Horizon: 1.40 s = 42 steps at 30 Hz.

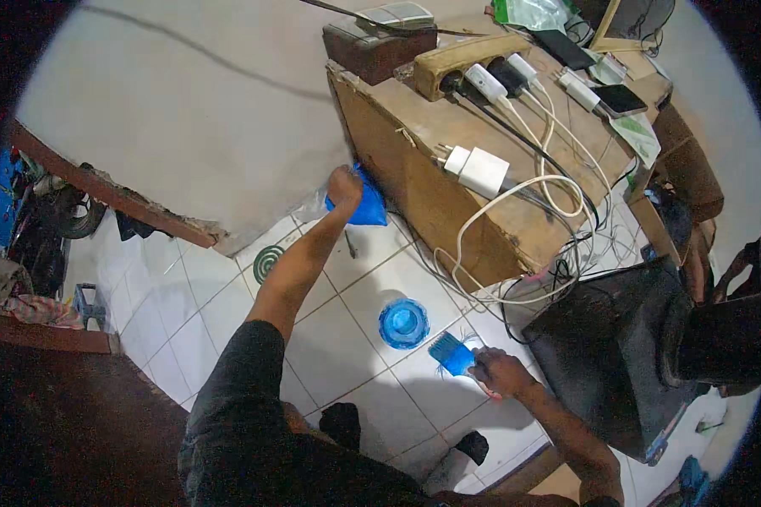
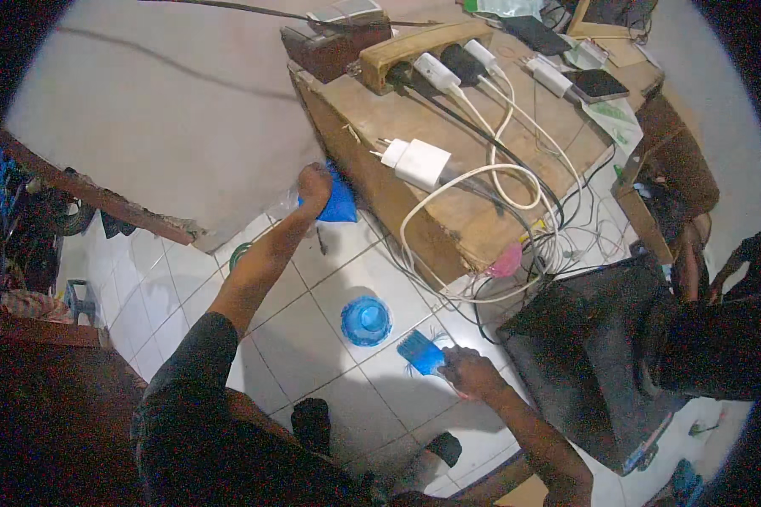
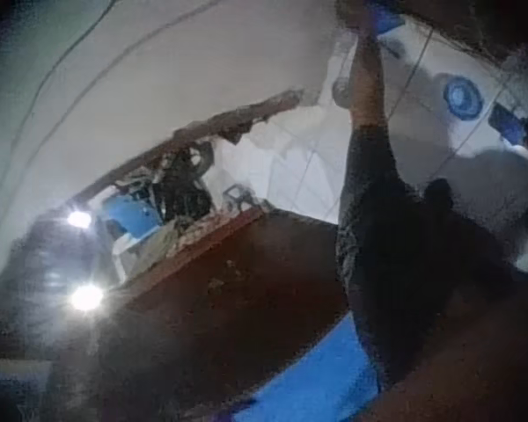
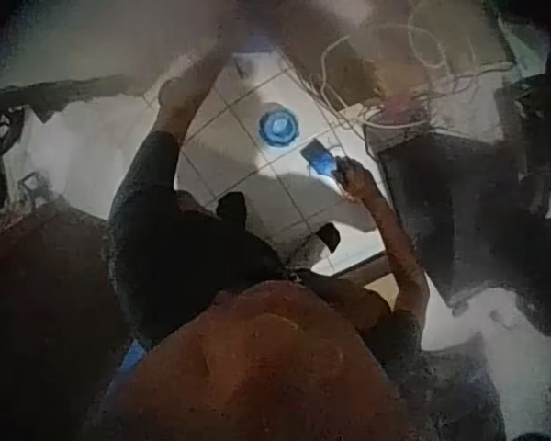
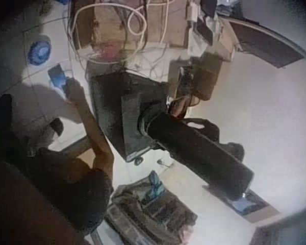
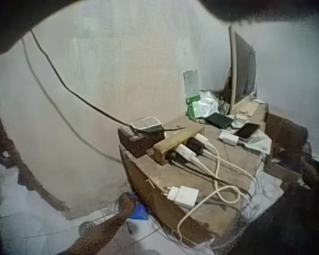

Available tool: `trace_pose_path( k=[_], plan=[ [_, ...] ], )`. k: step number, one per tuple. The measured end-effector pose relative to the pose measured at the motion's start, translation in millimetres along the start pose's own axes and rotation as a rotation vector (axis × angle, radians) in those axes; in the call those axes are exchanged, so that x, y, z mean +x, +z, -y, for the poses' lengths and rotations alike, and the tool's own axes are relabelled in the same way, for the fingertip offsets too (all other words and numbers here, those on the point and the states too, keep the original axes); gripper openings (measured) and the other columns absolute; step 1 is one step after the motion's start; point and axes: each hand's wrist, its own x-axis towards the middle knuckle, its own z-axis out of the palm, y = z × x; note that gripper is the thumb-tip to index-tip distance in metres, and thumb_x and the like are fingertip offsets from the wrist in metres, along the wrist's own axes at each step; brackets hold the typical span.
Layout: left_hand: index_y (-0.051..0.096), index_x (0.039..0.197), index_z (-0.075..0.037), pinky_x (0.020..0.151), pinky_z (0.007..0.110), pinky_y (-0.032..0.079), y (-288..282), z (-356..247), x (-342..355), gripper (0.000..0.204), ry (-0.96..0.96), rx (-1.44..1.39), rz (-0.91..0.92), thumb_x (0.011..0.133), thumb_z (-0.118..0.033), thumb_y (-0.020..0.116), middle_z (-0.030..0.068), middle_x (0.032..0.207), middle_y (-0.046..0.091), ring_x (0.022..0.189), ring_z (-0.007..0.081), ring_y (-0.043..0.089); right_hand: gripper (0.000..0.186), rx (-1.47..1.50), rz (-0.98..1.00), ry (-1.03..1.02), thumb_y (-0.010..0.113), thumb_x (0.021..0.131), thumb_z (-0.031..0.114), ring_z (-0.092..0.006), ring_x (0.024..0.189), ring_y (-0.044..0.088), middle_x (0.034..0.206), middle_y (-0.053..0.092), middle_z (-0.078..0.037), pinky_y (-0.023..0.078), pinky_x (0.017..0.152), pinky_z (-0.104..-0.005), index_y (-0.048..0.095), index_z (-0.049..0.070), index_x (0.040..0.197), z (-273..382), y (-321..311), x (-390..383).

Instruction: The person pours powder from a plastic bag into a plastic cup, stirs it with a paintbrush, and takes the cup to a kitchen sink to fill it with water from a faucet.

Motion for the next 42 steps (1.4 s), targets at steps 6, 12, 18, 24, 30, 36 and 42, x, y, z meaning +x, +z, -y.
trace_pose_path(
  k=[6,12,18,24,30,36,42],
  plan=[
    [0.065,0.079,-0.004,0.069,0.042,0.05,-28.8,9.0,-8.1,0.011,0.262,-0.23,-0.163,0.074,-0.013,0.059,0.0178,0.073,0.064,0.073,0.0376,0.062,0.047,0.005,0.161,0.025,0.051,0.09,0.044,-0.0376,0.103,0.055,0.111,0.058,-0.02,0.046,0.088,-0.0442,0.053,0.005,0.117,6.7,-18.9,12.7],
    [0.061,0.079,0.0,0.068,0.036,0.049,-114.4,-9.1,-26.1,0.007,0.45,-0.546,-0.015,0.075,-0.001,0.056,0.0159,0.074,0.064,0.068,0.0289,0.062,0.038,-0.003,0.116,0.035,0.054,0.088,0.042,-0.0359,0.094,0.059,0.101,0.06,-0.018,0.047,0.082,-0.0439,0.058,0.008,0.105,7.0,-18.0,9.8],
    [0.062,0.084,0.002,0.071,0.031,0.049,-190.5,-13.4,-35.2,0.007,0.543,-0.59,0.061,0.078,-0.003,0.062,0.013,0.077,0.064,0.075,0.019,0.062,0.042,-0.149,0.11,0.003,0.052,0.087,0.045,-0.0343,0.091,0.062,0.098,0.062,-0.018,0.05,0.078,-0.0437,0.06,0.006,0.099,17.2,-26.5,-10.2],
    [0.061,0.088,0.004,0.073,0.027,0.048,-289.2,-67.6,-39.5,0.011,0.649,-0.775,0.264,0.08,-0.003,0.064,0.0077,0.081,0.063,0.076,0.0138,0.059,0.029,0.084,-0.192,-0.07,0.062,0.084,0.031,-0.0281,0.078,0.064,0.086,0.065,-0.016,0.05,0.072,-0.0396,0.063,0.003,0.092,78.3,-96.7,-22.4],
    [0.063,0.091,-0.001,0.072,0.025,0.047,-364.9,-114.6,-75.9,0.01,0.653,-1.118,0.458,0.083,-0.006,0.066,0.0023,0.087,0.063,0.081,0.0099,0.058,0.042,0.507,-0.75,-0.329,0.078,0.074,0.019,-0.0136,0.093,0.054,0.099,0.056,-0.004,0.044,0.084,-0.0282,0.054,0.005,0.105,182.3,-200.8,-12.0],
    [0.061,0.096,-0.002,0.085,0.03,0.048,-373.2,-150.8,-117.3,0.019,0.803,-1.188,0.717,0.083,-0.014,0.068,0.0084,0.094,0.066,0.088,0.016,0.062,0.089,0.464,-0.86,-0.568,0.086,0.059,0.035,-0.022,0.114,0.047,0.121,0.049,-0.01,0.037,0.099,-0.0359,0.041,0.003,0.128,201.6,-250.9,12.9],
    [0.062,0.094,-0.002,0.081,0.031,0.05,-383.1,-183.2,-156.7,0.017,0.771,-1.109,0.93,0.084,-0.016,0.067,0.013,0.098,0.067,0.087,0.0167,0.063,0.117,1.109,-0.152,-0.772,0.088,0.048,0.039,-0.0239,0.122,0.044,0.136,0.041,-0.01,0.036,0.103,-0.039,0.027,0.004,0.14,174.2,-224.0,26.0]
  ],
)
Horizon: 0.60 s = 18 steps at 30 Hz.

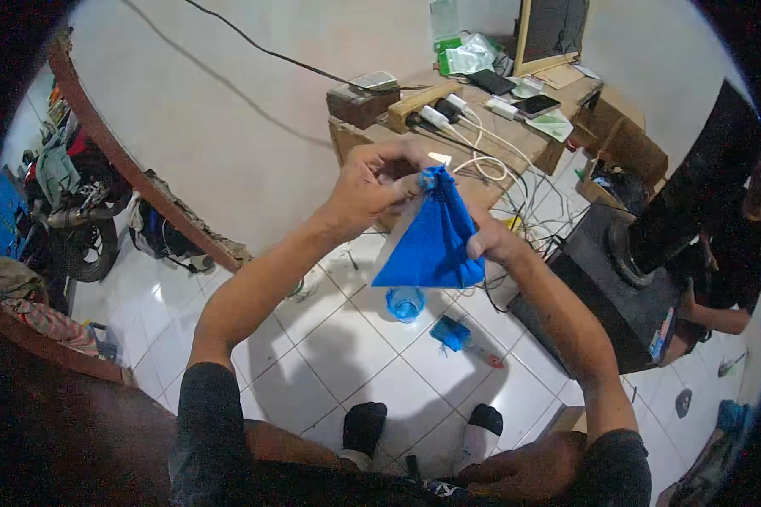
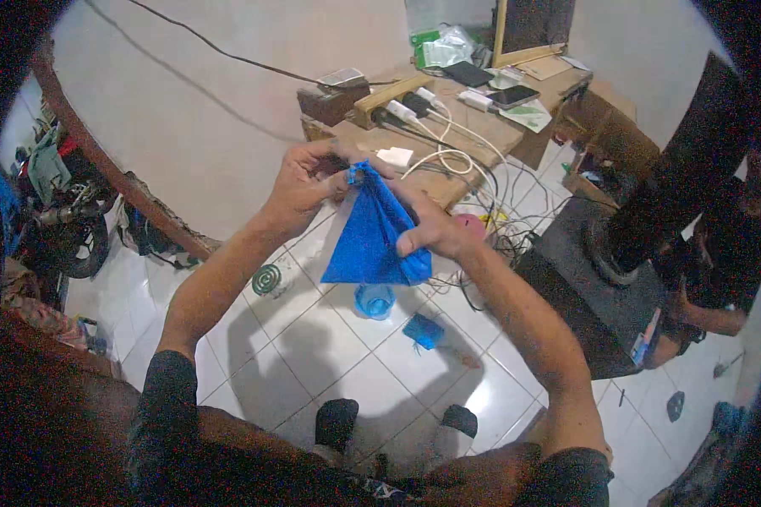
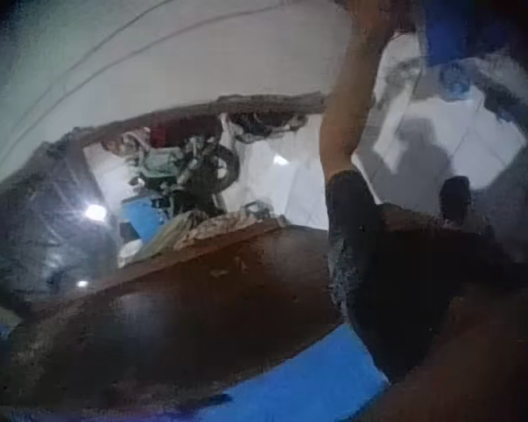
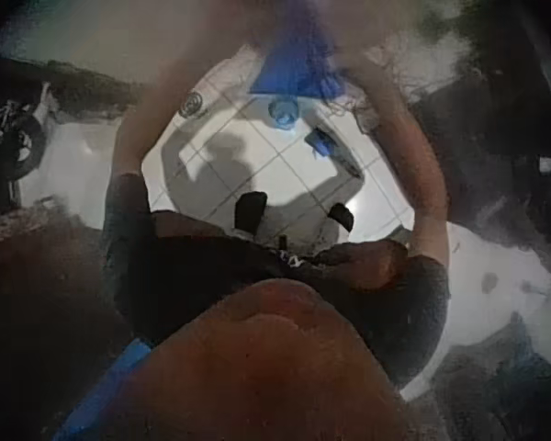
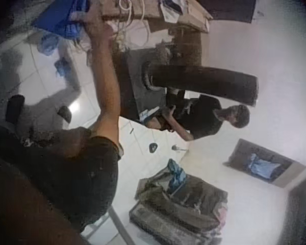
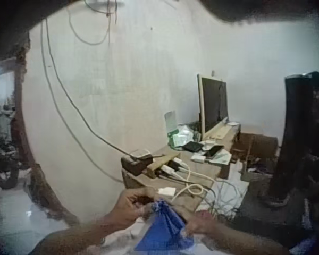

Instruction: The person pours powder from a plastic bag into a plastic cup, stirs it with a paintbrush, and takes the cup to a kitchen sink to fill it with water from a faucet.

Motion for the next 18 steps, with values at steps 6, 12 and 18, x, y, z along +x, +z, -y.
trace_pose_path(
  k=[6,12,18],
  plan=[
    [0.064,0.093,-0.001,0.077,0.023,0.047,10.8,9.6,9.6,0.013,0.124,-0.149,-0.037,0.082,-0.007,0.069,0.0004,0.085,0.062,0.081,0.009,0.058,0.124,0.249,0.001,0.179,0.09,0.044,0.04,-0.025,0.118,0.048,0.132,0.045,-0.01,0.04,0.101,-0.0397,0.023,0.003,0.142,-13.6,14.9,-30.8],
    [0.065,0.092,-0.001,0.077,0.023,0.047,17.7,11.4,4.5,0.013,0.047,-0.155,-0.038,0.082,-0.008,0.069,0.001,0.086,0.063,0.082,0.0087,0.057,0.097,0.313,-0.02,0.228,0.081,0.055,0.015,-0.0318,0.112,0.054,0.122,0.052,-0.02,0.042,0.098,-0.0454,0.031,0.002,0.136,-14.9,29.3,-35.7],
    [0.064,0.092,-0.003,0.071,0.023,0.049,23.1,17.9,-1.7,0.013,0.02,-0.143,-0.04,0.083,-0.012,0.068,0.0009,0.085,0.064,0.081,0.0075,0.058,0.076,0.555,0.026,0.245,0.073,0.06,0.01,-0.0302,0.1,0.061,0.109,0.059,-0.016,0.049,0.091,-0.0435,0.041,0.002,0.128,-6.6,43.7,-34.4]
  ],
)
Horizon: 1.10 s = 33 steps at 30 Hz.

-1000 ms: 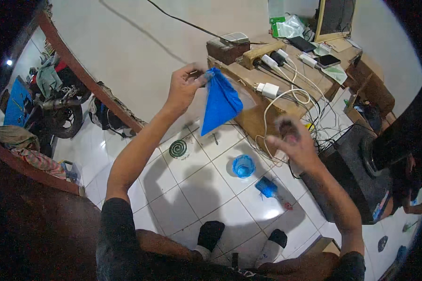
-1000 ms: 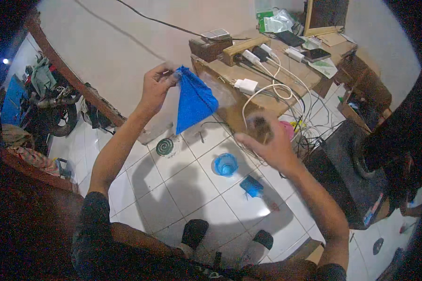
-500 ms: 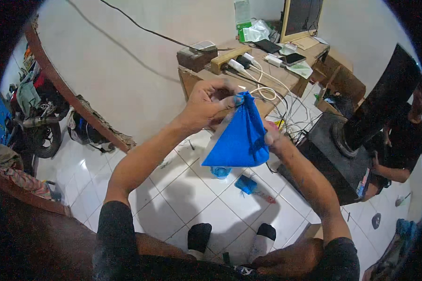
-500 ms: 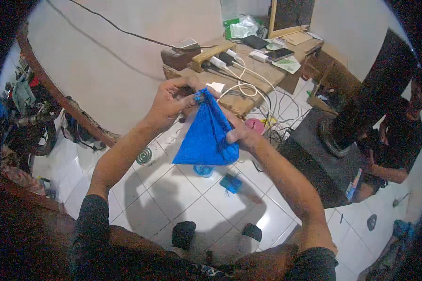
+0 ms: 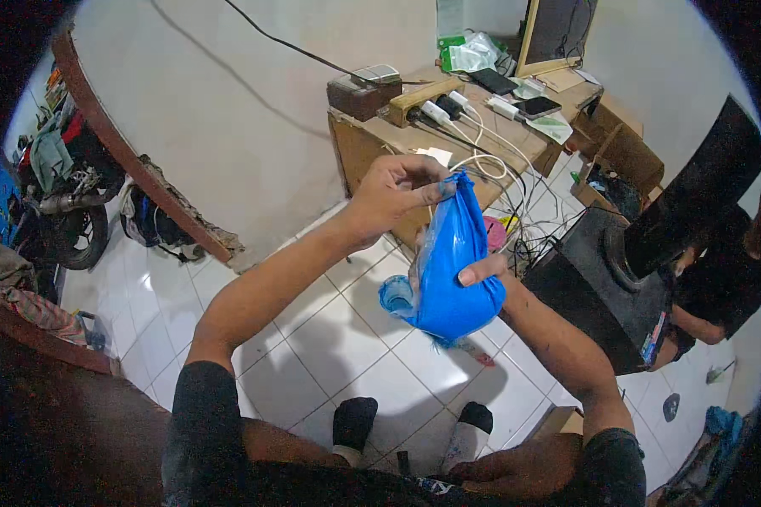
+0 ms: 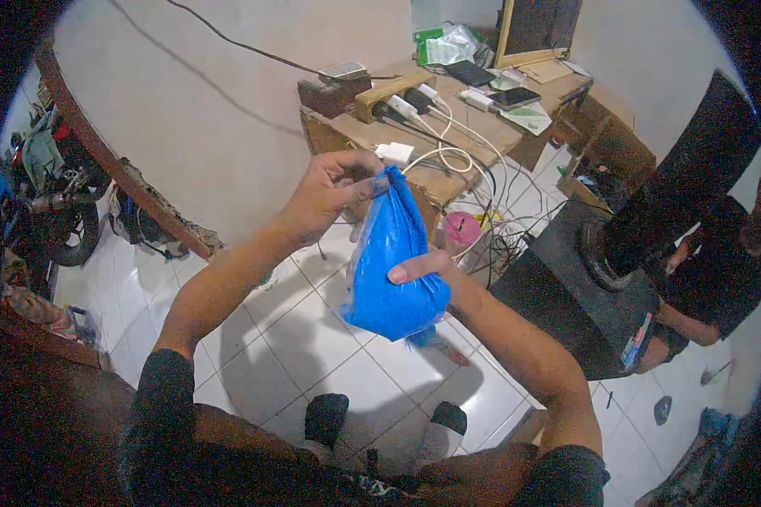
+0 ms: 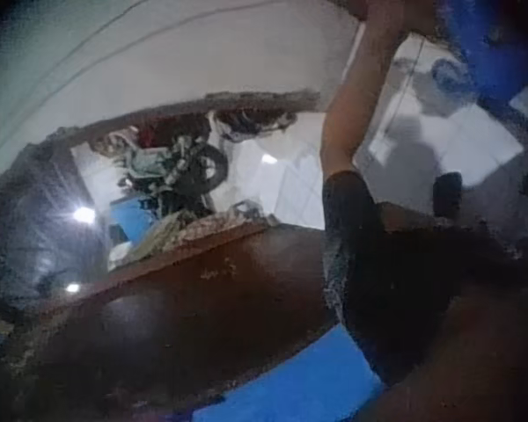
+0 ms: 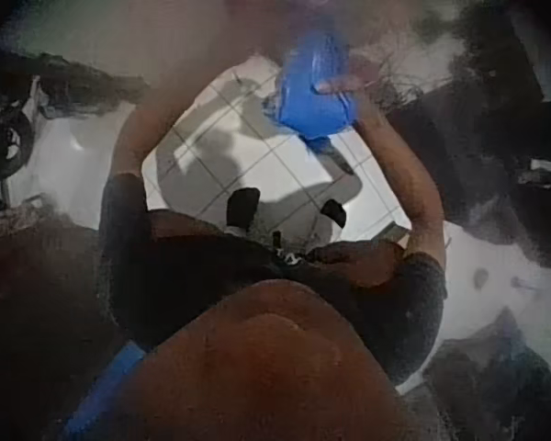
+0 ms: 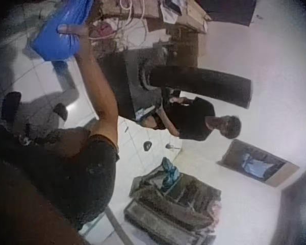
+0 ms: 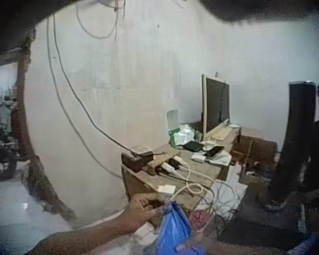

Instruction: The person pours powder from a plastic bag into a plastic cup, stirs it with a paintbrush, and takes the cup to a kitchen sink to fill it with water from a faucet.

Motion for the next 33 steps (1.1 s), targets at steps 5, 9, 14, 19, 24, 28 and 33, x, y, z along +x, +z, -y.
trace_pose_path(
  k=[5,9,14,19,24,28,33],
  plan=[
    [0.064,0.092,-0.003,0.075,0.024,0.049,1.4,9.8,-4.3,0.014,-0.074,-0.075,0.039,0.083,-0.012,0.069,0.0018,0.087,0.063,0.082,0.0082,0.058,0.067,-0.043,-0.11,0.005,0.071,0.063,0.01,-0.03,0.097,0.062,0.107,0.06,-0.016,0.05,0.088,-0.0436,0.045,0.002,0.124,-1.1,1.0,-8.5],
    [0.064,0.092,-0.003,0.075,0.025,0.049,-2.6,31.4,-6.7,0.015,-0.058,-0.038,0.046,0.083,-0.013,0.069,0.0017,0.088,0.062,0.082,0.0088,0.058,0.062,-0.016,-0.163,0.084,0.07,0.065,0.009,-0.0296,0.097,0.062,0.106,0.061,-0.016,0.051,0.087,-0.0431,0.046,0.002,0.122,-11.2,-14.5,-17.1],
    [0.065,0.092,-0.003,0.074,0.026,0.049,-2.3,34.7,-13.0,0.015,-0.189,-0.071,0.066,0.083,-0.014,0.069,0.0014,0.088,0.062,0.081,0.0095,0.059,0.056,0.065,-0.208,0.125,0.067,0.068,0.006,-0.0287,0.094,0.063,0.105,0.061,-0.015,0.051,0.086,-0.043,0.047,0.002,0.12,-18.4,-17.1,-23.6],
    [0.065,0.092,-0.002,0.072,0.026,0.05,-1.8,47.2,-21.8,0.016,-0.225,-0.129,0.079,0.083,-0.014,0.07,0.0025,0.088,0.063,0.08,0.0094,0.059,0.056,0.078,-0.22,0.127,0.067,0.069,0.006,-0.028,0.094,0.063,0.104,0.061,-0.015,0.052,0.086,-0.0426,0.046,0.002,0.121,-22.0,-13.0,-27.1],
    [0.065,0.095,-0.002,0.071,0.026,0.05,-3.1,57.6,-29.2,0.018,-0.28,-0.141,0.075,0.083,-0.015,0.069,0.0038,0.088,0.064,0.079,0.0105,0.06,0.064,-0.025,-0.42,0.121,0.07,0.058,0.012,-0.03,0.083,0.063,0.098,0.061,-0.02,0.053,0.079,-0.0416,0.048,-0.002,0.116,-31.3,-9.3,-31.5],
    [0.06,0.108,-0.001,0.074,0.026,0.048,-21.6,89.0,-47.6,0.028,-0.32,-0.296,0.152,0.085,-0.014,0.064,0.0054,0.092,0.064,0.083,0.0129,0.061,0.059,0.02,-0.372,0.182,0.069,0.067,0.008,-0.0291,0.091,0.063,0.102,0.061,-0.015,0.053,0.083,-0.0429,0.047,0.001,0.121,-35.9,-26.0,-42.3],
    [0.042,0.125,-0.002,0.082,0.033,0.046,-49.6,155.1,-112.7,0.066,-0.317,0.234,0.008,0.075,-0.031,0.073,0.0115,0.108,0.052,0.101,0.0186,0.05,0.061,-0.053,-0.587,0.296,0.068,0.059,0.012,-0.0299,0.083,0.063,0.094,0.062,-0.019,0.053,0.078,-0.0412,0.049,-0.002,0.116,-44.1,-34.1,-64.0]
  ],
)
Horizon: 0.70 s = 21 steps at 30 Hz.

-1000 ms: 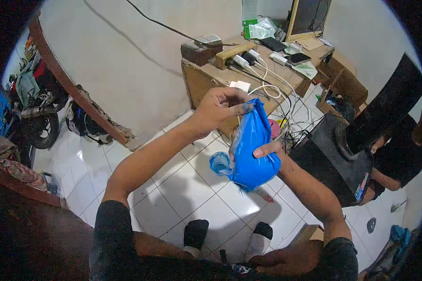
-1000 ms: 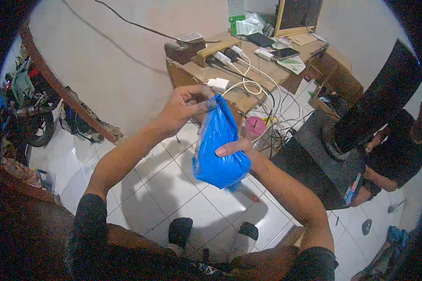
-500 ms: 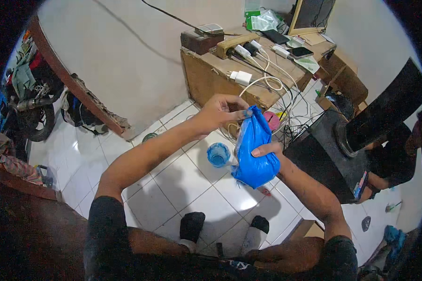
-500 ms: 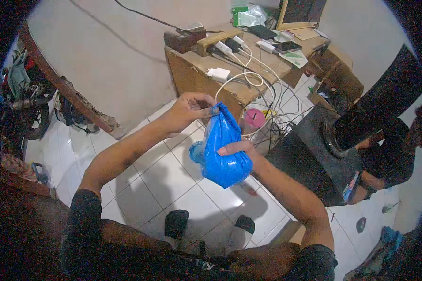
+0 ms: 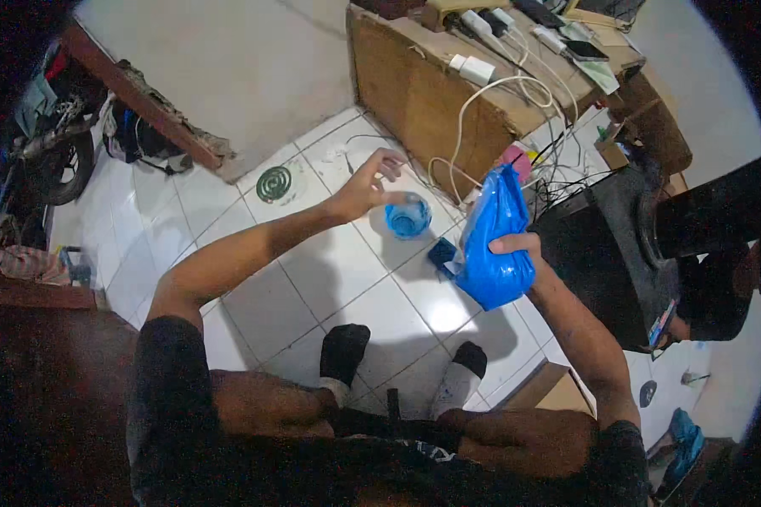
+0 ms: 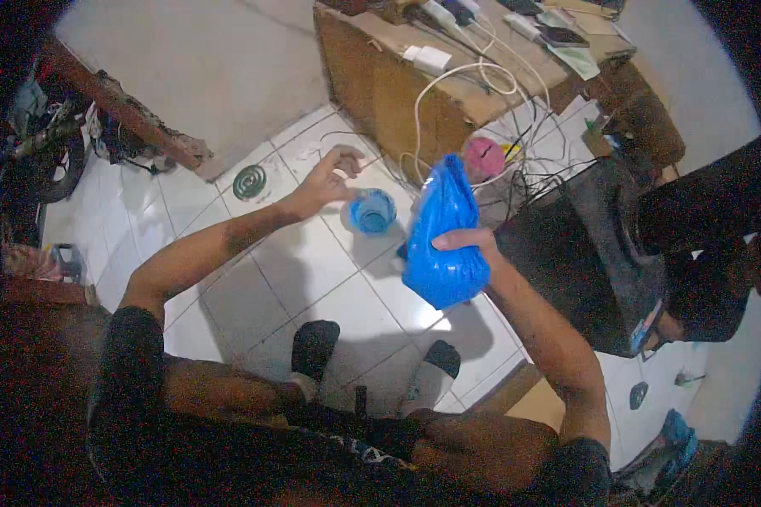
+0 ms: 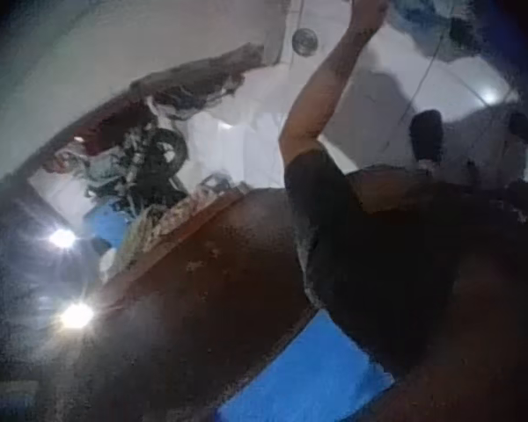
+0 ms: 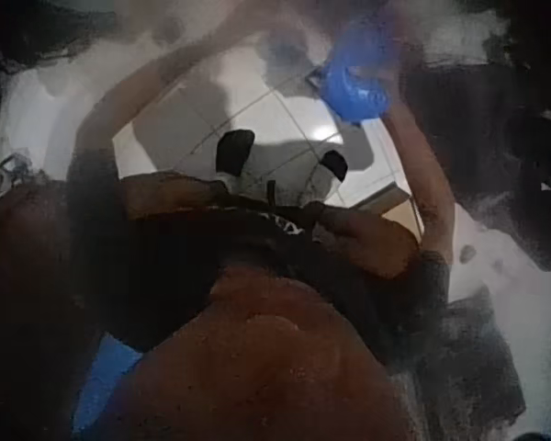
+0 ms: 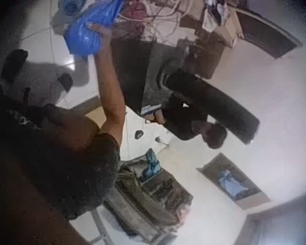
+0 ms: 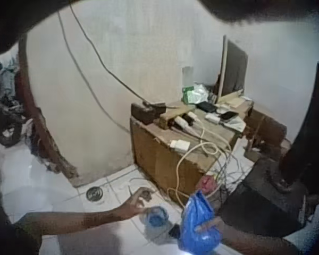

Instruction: The person pours powder from a plastic bag into a plastic cup, stirs it with a paintbrush, and takes the cup to a kitchen sink to fill it with water from a faucet.

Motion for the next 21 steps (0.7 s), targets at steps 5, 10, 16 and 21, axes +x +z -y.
trace_pose_path(
  k=[5,10,16,21],
  plan=[
    [0.024,0.136,-0.003,0.094,0.044,0.04,12.4,67.3,-42.4,0.116,-0.098,0.414,-0.008,0.051,-0.05,0.087,0.0191,0.12,0.04,0.112,0.0309,0.043,0.066,0.038,0.073,0.013,0.069,0.059,0.01,-0.0285,0.086,0.063,0.098,0.061,-0.017,0.052,0.079,-0.0417,0.046,0.0,0.12,-23.5,-29.1,6.1],
    [0.022,0.139,-0.001,0.102,0.043,0.036,37.3,104.4,-41.2,0.118,-0.157,0.341,-0.075,0.048,-0.035,0.09,0.0211,0.128,0.038,0.118,0.0346,0.041,0.066,-0.007,0.054,0.033,0.071,0.06,0.008,-0.0263,0.089,0.063,0.1,0.062,-0.013,0.051,0.083,-0.0408,0.048,0.002,0.122,-37.0,-30.3,7.8],
    [0.037,0.133,-0.004,0.099,0.035,0.041,58.0,108.1,-12.5,0.091,-0.063,0.074,-0.067,0.057,-0.016,0.086,0.0106,0.123,0.053,0.116,0.0223,0.051,0.07,-0.003,0.032,0.161,0.072,0.061,0.009,-0.0278,0.093,0.061,0.103,0.06,-0.014,0.049,0.086,-0.0411,0.045,0.001,0.125,-48.7,-28.6,12.3],
    [0.048,0.117,-0.007,0.09,0.041,0.047,63.0,75.9,1.6,0.076,-0.038,0.27,-0.049,0.054,-0.026,0.086,0.0151,0.109,0.061,0.103,0.0284,0.059,0.062,0.006,0.082,0.207,0.074,0.064,0.011,-0.0258,0.092,0.063,0.104,0.062,-0.011,0.05,0.084,-0.039,0.051,0.003,0.121,-72.0,-39.9,19.4]
  ],
)
